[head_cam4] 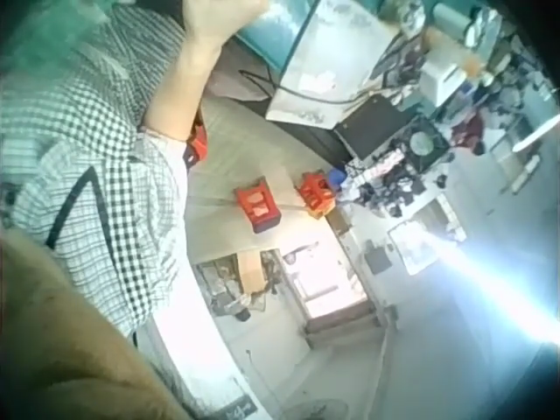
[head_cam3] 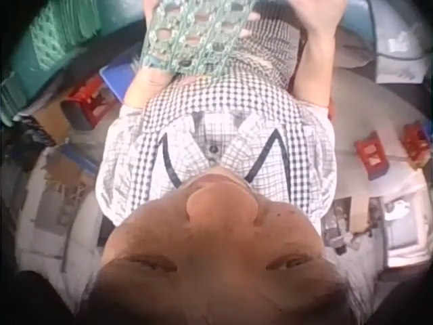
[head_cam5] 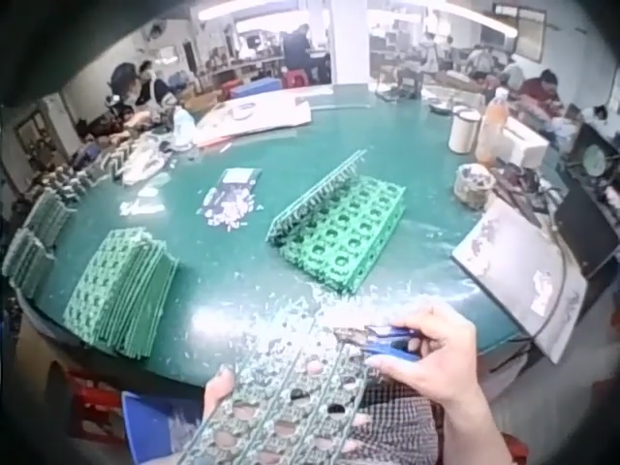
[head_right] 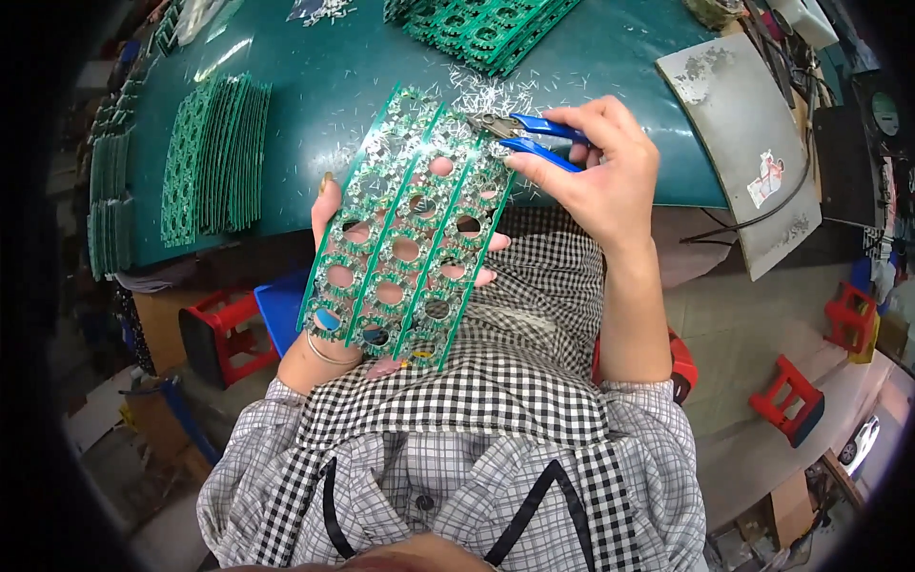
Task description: The person trims excess plastic or solder from green LED circuit board panels using wire cutters.
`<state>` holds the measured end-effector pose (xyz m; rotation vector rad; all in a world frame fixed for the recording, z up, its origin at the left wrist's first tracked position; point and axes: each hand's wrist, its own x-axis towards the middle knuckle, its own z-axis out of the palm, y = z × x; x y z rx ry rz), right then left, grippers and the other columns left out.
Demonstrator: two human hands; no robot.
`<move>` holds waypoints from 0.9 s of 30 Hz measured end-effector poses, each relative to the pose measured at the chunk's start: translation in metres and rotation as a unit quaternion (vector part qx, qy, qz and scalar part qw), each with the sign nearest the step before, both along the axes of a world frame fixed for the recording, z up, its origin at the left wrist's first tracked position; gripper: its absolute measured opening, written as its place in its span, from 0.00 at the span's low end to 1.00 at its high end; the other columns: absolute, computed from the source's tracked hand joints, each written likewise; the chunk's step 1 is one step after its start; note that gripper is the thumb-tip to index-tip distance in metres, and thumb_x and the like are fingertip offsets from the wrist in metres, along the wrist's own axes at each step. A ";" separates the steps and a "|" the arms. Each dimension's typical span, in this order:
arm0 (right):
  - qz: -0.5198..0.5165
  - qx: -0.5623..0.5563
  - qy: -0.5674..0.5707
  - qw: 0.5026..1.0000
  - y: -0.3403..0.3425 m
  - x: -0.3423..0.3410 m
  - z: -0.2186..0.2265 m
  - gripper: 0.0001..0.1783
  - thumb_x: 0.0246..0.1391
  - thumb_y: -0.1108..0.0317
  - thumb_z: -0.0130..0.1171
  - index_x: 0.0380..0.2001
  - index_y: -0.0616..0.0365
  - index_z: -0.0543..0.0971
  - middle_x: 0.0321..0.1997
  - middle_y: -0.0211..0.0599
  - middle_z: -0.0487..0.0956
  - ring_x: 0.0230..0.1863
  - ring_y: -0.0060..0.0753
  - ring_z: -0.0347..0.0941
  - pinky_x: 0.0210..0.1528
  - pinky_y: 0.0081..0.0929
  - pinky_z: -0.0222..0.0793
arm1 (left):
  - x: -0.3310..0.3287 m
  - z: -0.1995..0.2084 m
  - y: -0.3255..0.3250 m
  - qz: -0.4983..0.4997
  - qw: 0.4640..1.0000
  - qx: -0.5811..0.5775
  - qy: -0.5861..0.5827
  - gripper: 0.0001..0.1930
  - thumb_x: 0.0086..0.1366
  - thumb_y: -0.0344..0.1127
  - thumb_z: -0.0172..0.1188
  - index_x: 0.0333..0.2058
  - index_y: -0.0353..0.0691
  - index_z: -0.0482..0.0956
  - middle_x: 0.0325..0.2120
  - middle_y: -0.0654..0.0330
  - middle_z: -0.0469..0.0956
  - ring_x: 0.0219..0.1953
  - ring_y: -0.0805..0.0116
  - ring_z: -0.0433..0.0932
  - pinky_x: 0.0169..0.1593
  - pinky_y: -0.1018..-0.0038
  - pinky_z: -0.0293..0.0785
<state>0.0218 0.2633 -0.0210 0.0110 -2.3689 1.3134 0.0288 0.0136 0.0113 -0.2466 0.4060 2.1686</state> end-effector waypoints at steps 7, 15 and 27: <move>0.015 0.032 0.044 0.998 -0.004 -0.006 0.000 0.25 0.33 0.63 0.83 0.38 0.58 0.87 0.32 0.25 0.77 0.25 0.16 0.67 0.26 0.17 0.64 | 0.001 0.001 -0.001 -0.014 1.000 -0.005 0.002 0.53 0.64 0.78 0.44 0.74 0.43 0.51 0.72 0.37 0.52 0.69 0.18 0.52 0.67 0.30 0.55; -0.006 0.010 0.025 1.000 -0.003 -0.010 0.003 0.26 0.32 0.62 0.84 0.38 0.59 0.87 0.31 0.25 0.77 0.24 0.14 0.66 0.24 0.17 0.61 | 0.002 0.002 0.001 -0.016 1.000 -0.015 0.012 0.50 0.66 0.77 0.41 0.74 0.43 0.52 0.71 0.37 0.53 0.68 0.20 0.55 0.66 0.32 0.60; 0.008 0.061 0.079 0.995 -0.024 -0.021 0.016 0.25 0.33 0.61 0.84 0.36 0.61 0.86 0.31 0.31 0.78 0.26 0.21 0.73 0.26 0.21 0.70 | 0.004 0.008 0.003 -0.040 0.998 -0.042 0.031 0.50 0.66 0.77 0.39 0.74 0.46 0.51 0.70 0.35 0.56 0.67 0.19 0.56 0.66 0.31 0.59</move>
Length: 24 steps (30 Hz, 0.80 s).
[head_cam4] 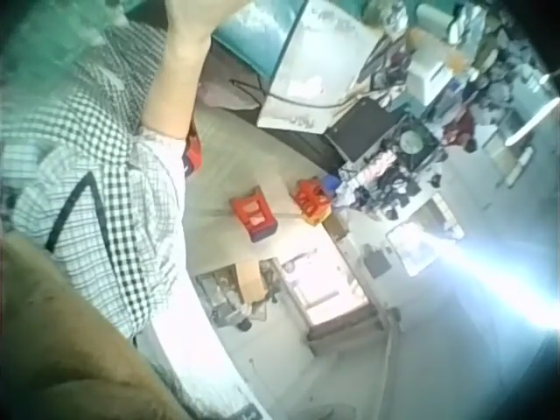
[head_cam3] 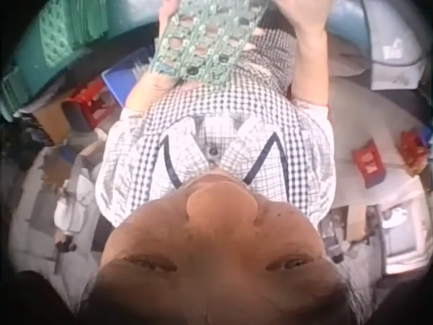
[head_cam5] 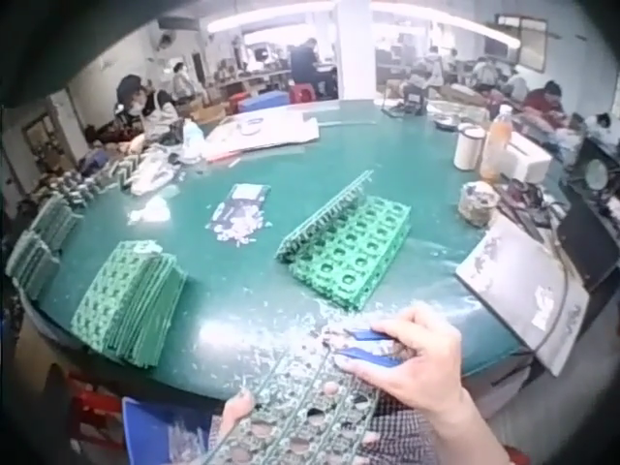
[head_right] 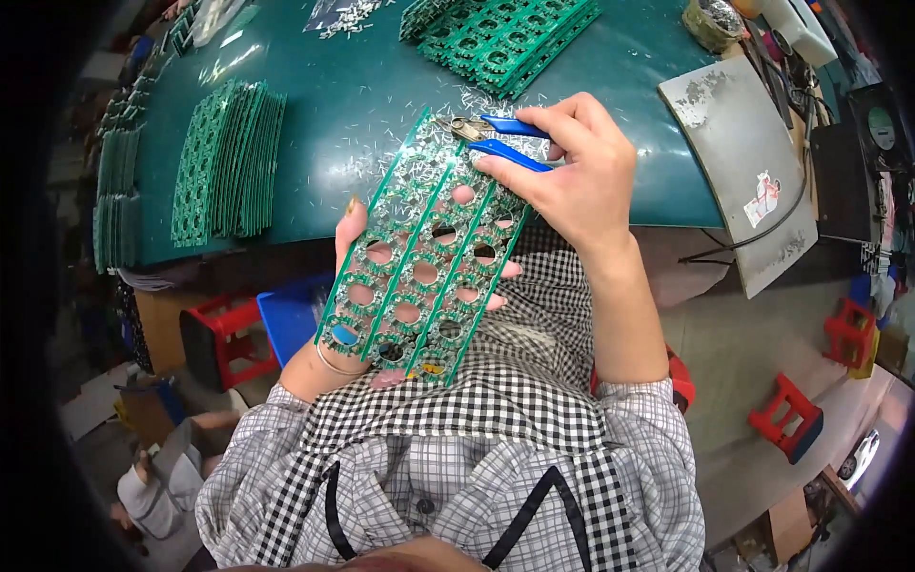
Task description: The person trims excess plastic or solder from green LED circuit board panels using wire cutters.
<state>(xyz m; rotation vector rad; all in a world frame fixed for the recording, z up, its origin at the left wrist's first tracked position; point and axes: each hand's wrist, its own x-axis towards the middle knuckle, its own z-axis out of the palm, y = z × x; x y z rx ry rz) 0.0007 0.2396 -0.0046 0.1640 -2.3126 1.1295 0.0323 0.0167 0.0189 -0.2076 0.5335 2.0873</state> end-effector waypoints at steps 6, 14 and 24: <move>-0.002 -0.033 -0.034 0.999 0.005 0.008 -0.001 0.25 0.32 0.62 0.83 0.36 0.60 0.87 0.31 0.29 0.78 0.24 0.17 0.68 0.23 0.17 0.63 | 0.000 0.000 -0.002 0.015 1.000 0.001 -0.001 0.49 0.67 0.77 0.39 0.74 0.44 0.52 0.69 0.36 0.58 0.67 0.21 0.58 0.66 0.33 0.60; 0.042 -0.007 0.004 0.999 0.006 0.010 -0.003 0.26 0.32 0.63 0.83 0.38 0.59 0.86 0.33 0.30 0.79 0.30 0.22 0.74 0.27 0.22 0.67 | 0.001 0.006 0.004 0.007 1.000 -0.023 0.002 0.50 0.66 0.78 0.37 0.74 0.45 0.52 0.69 0.37 0.60 0.66 0.21 0.60 0.65 0.33 0.62; 0.037 -0.041 -0.017 0.998 0.004 0.016 -0.010 0.26 0.31 0.64 0.84 0.38 0.59 0.86 0.32 0.30 0.78 0.25 0.19 0.71 0.25 0.17 0.65 | -0.001 0.000 0.002 -0.008 0.999 -0.033 0.001 0.50 0.64 0.80 0.38 0.74 0.49 0.52 0.69 0.37 0.60 0.65 0.19 0.61 0.64 0.32 0.63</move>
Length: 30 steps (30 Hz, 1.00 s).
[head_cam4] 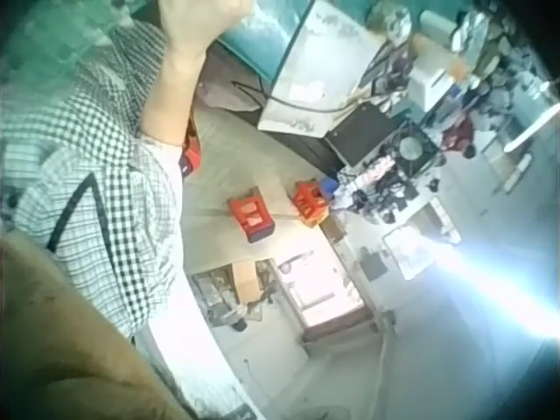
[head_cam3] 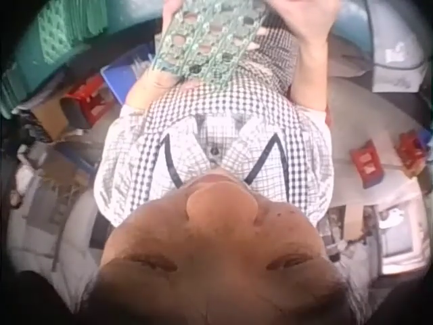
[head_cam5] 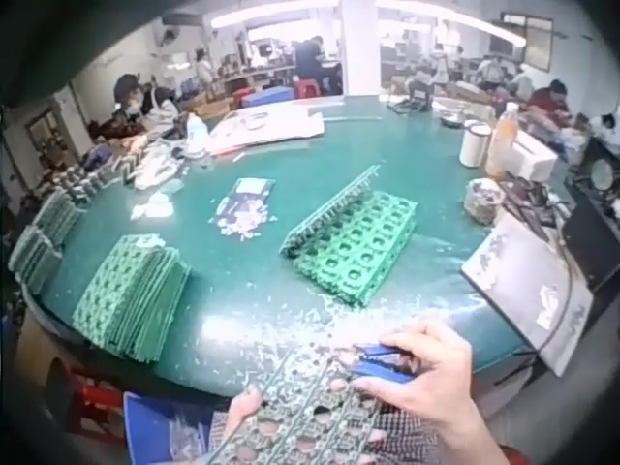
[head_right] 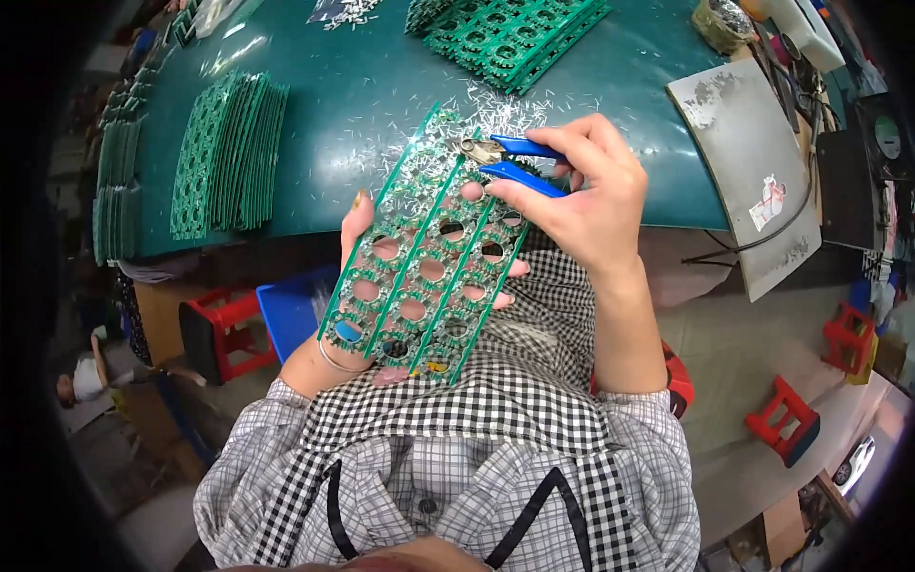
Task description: The person trims excess plastic or solder from green LED circuit board panels using wire cutters.
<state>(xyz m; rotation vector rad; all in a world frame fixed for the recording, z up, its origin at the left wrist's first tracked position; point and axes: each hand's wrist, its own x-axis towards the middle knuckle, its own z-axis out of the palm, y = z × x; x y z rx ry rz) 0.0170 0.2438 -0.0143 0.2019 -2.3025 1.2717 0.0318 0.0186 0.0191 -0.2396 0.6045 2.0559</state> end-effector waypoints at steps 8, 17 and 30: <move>0.005 0.041 0.046 0.998 -0.014 0.000 0.010 0.26 0.30 0.63 0.84 0.37 0.58 0.86 0.32 0.30 0.78 0.25 0.20 0.72 0.24 0.16 0.65 | 0.001 0.001 0.002 -0.005 1.000 -0.009 -0.005 0.52 0.63 0.81 0.38 0.73 0.46 0.53 0.68 0.37 0.61 0.64 0.18 0.61 0.64 0.32 0.62; 0.015 0.005 -0.008 1.000 -0.010 0.009 0.007 0.28 0.31 0.64 0.84 0.40 0.59 0.86 0.33 0.30 0.78 0.28 0.20 0.72 0.25 0.18 0.64 | -0.001 0.002 -0.001 0.030 1.000 -0.002 -0.003 0.52 0.65 0.79 0.38 0.73 0.40 0.54 0.66 0.38 0.65 0.63 0.24 0.66 0.65 0.36 0.65; 0.024 0.010 -0.026 0.999 -0.019 0.017 0.012 0.28 0.29 0.63 0.85 0.37 0.60 0.86 0.31 0.31 0.77 0.23 0.21 0.70 0.23 0.21 0.67 | 0.000 0.001 0.000 0.040 0.999 -0.018 -0.009 0.51 0.66 0.78 0.36 0.72 0.38 0.55 0.66 0.40 0.66 0.60 0.26 0.70 0.64 0.37 0.67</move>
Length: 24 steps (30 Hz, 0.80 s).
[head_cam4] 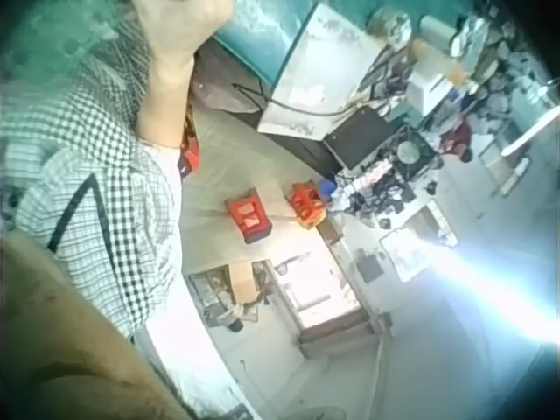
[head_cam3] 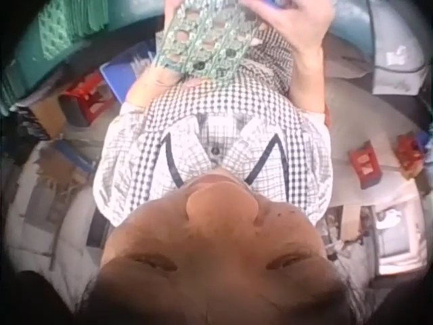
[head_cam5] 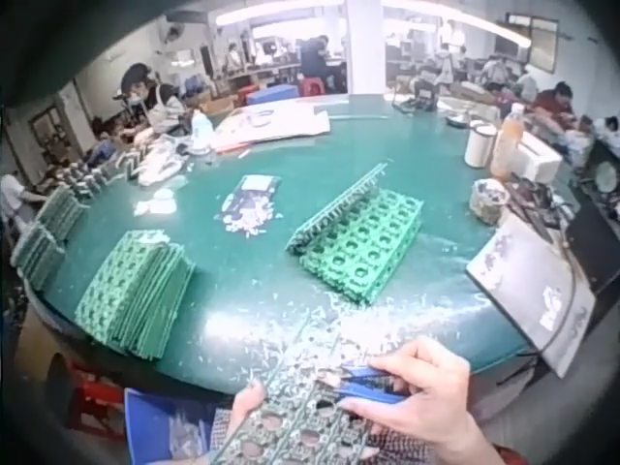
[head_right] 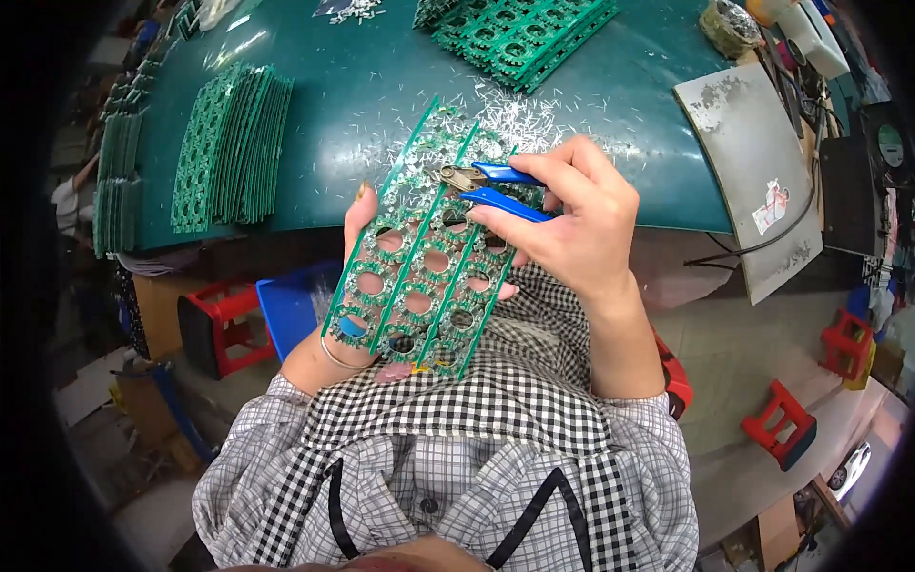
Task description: The person trims excess plastic or solder from green LED circuit board panels using wire cutters.
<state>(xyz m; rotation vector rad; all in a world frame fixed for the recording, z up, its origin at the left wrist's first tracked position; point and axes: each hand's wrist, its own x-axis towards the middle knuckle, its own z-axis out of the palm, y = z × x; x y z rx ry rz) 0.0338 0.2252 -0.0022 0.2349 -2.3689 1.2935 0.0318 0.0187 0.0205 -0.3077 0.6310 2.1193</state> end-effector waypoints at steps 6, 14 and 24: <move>0.012 -0.001 0.028 1.000 0.000 0.001 0.001 0.29 0.30 0.62 0.85 0.38 0.61 0.85 0.35 0.34 0.78 0.31 0.26 0.74 0.29 0.23 0.71 | 0.001 -0.004 -0.001 0.015 1.000 -0.015 -0.007 0.50 0.66 0.77 0.37 0.71 0.38 0.58 0.63 0.40 0.69 0.58 0.26 0.73 0.61 0.38 0.71; 0.023 0.021 0.028 0.999 -0.008 0.002 0.006 0.30 0.30 0.63 0.84 0.40 0.62 0.84 0.36 0.37 0.78 0.34 0.33 0.77 0.34 0.27 0.75 | -0.001 -0.011 -0.003 0.008 1.000 0.009 -0.004 0.50 0.66 0.77 0.38 0.69 0.38 0.61 0.61 0.41 0.71 0.52 0.26 0.77 0.57 0.39 0.75; 0.016 0.007 0.019 1.000 -0.008 0.005 0.001 0.29 0.30 0.64 0.84 0.40 0.59 0.86 0.35 0.32 0.78 0.29 0.22 0.72 0.28 0.20 0.67 | 0.002 -0.020 -0.005 0.022 0.985 0.150 -0.087 0.50 0.66 0.78 0.36 0.70 0.39 0.61 0.61 0.41 0.72 0.53 0.26 0.77 0.57 0.40 0.76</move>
